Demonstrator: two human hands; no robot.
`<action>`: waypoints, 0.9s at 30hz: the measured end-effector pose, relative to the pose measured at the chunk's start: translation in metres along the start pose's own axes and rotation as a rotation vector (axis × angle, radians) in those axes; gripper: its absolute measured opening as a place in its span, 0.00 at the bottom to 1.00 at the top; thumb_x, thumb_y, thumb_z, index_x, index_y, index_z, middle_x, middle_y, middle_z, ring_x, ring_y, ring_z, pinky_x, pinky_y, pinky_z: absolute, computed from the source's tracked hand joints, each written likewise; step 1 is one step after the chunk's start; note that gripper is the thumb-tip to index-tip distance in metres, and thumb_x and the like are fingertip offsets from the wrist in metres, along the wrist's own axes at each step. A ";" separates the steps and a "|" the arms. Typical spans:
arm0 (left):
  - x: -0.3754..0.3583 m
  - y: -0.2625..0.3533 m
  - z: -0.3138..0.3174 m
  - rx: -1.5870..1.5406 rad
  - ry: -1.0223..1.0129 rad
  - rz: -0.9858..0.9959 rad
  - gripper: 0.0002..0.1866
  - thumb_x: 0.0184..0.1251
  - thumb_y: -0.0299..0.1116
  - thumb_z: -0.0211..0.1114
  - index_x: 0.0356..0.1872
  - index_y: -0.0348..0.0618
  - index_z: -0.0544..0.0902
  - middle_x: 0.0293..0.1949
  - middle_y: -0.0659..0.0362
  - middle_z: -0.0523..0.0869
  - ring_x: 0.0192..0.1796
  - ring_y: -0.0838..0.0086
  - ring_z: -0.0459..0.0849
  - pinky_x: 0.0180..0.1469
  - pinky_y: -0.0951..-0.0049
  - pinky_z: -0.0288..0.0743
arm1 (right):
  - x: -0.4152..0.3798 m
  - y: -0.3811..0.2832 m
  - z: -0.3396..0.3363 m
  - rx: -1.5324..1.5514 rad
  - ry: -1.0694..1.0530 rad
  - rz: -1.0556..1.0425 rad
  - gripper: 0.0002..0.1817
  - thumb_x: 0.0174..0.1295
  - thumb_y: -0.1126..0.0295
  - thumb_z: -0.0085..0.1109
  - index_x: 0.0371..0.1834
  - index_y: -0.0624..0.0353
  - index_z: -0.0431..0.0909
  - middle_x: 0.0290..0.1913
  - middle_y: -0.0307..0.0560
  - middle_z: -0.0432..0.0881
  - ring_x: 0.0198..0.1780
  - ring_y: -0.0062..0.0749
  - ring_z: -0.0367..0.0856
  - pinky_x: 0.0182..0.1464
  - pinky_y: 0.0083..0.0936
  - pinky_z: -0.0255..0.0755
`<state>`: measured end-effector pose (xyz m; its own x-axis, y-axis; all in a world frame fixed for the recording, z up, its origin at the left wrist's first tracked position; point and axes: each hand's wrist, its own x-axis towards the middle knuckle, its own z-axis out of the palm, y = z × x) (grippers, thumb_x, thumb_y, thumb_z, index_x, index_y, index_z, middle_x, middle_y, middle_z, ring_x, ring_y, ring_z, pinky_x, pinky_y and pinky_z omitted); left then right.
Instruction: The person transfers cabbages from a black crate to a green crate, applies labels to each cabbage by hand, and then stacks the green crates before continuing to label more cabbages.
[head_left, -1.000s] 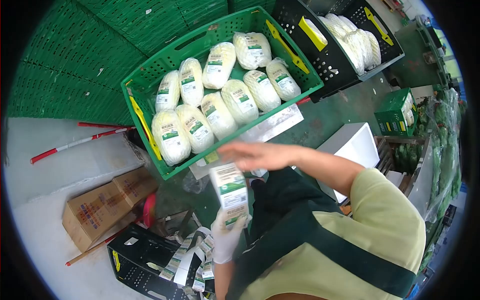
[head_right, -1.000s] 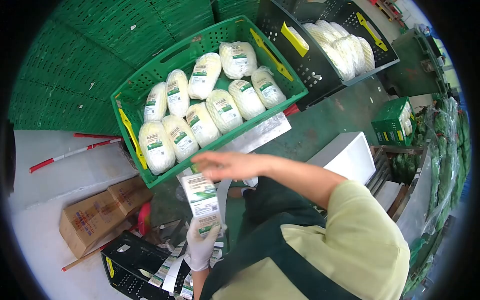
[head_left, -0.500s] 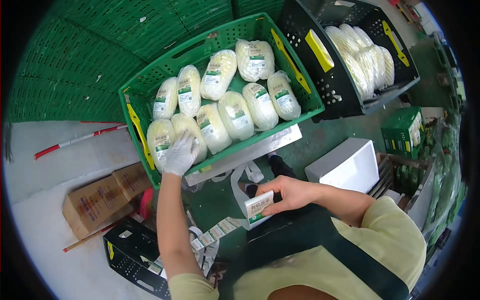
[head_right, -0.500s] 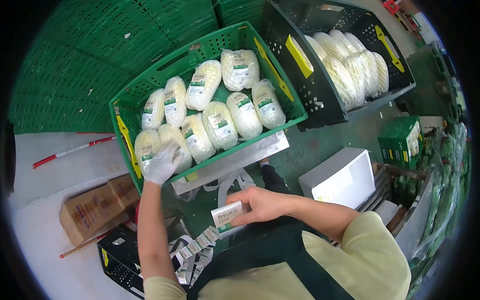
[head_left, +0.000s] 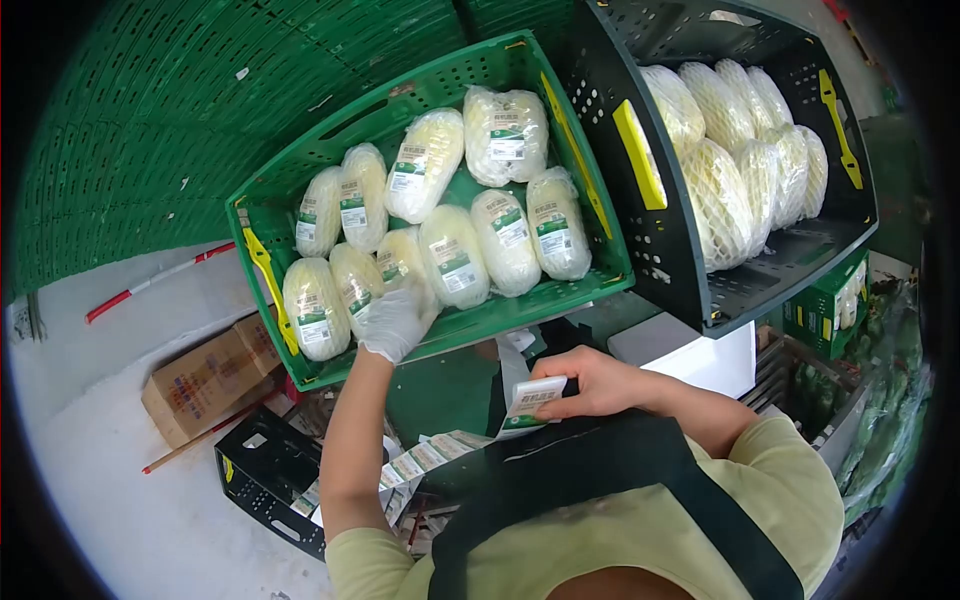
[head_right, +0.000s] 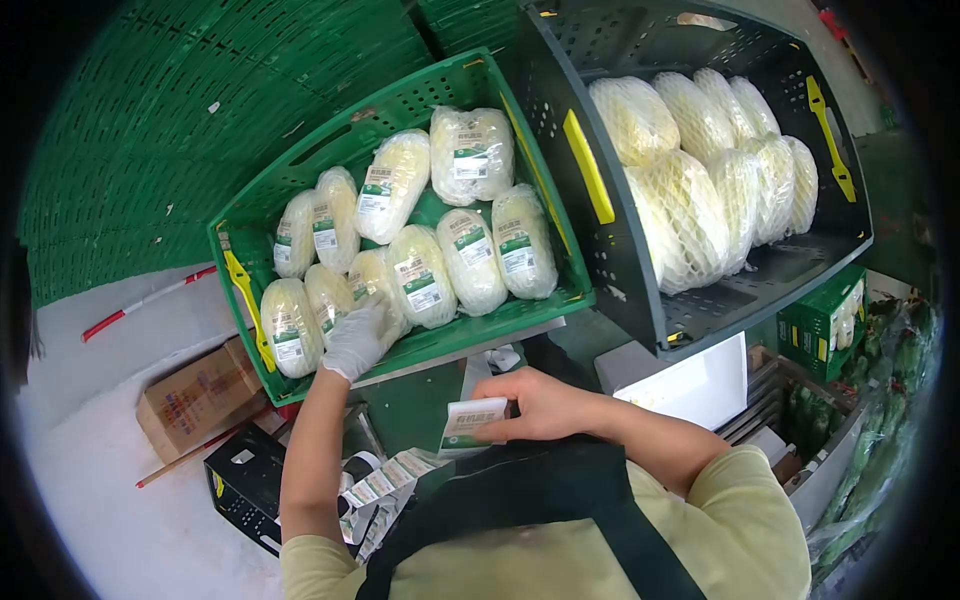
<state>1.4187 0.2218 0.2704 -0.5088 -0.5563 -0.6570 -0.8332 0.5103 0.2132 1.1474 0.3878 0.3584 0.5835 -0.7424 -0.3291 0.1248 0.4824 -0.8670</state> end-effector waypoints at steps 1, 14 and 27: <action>0.005 0.011 0.001 -0.055 0.078 0.078 0.31 0.67 0.46 0.59 0.69 0.43 0.68 0.73 0.50 0.64 0.75 0.54 0.61 0.70 0.54 0.63 | 0.001 -0.001 -0.001 0.006 -0.014 0.008 0.14 0.61 0.68 0.68 0.46 0.62 0.79 0.36 0.42 0.84 0.33 0.21 0.81 0.38 0.22 0.74; 0.067 0.089 0.000 0.105 0.196 0.399 0.31 0.62 0.38 0.64 0.67 0.44 0.70 0.72 0.52 0.66 0.74 0.56 0.63 0.71 0.48 0.58 | -0.004 0.013 0.017 -0.064 0.117 -0.097 0.15 0.61 0.68 0.67 0.49 0.60 0.79 0.35 0.45 0.84 0.32 0.23 0.81 0.37 0.25 0.75; 0.054 0.134 -0.002 -1.172 -0.097 0.533 0.33 0.75 0.53 0.50 0.71 0.38 0.66 0.68 0.49 0.72 0.69 0.62 0.71 0.70 0.65 0.63 | -0.052 -0.025 0.051 -0.176 0.643 -0.067 0.13 0.61 0.73 0.67 0.47 0.63 0.79 0.40 0.40 0.83 0.44 0.19 0.78 0.46 0.22 0.74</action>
<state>1.2793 0.2583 0.2647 -0.8586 -0.3885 -0.3344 -0.2507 -0.2508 0.9350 1.1547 0.4377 0.4160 -0.0226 -0.9237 -0.3825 -0.0200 0.3829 -0.9236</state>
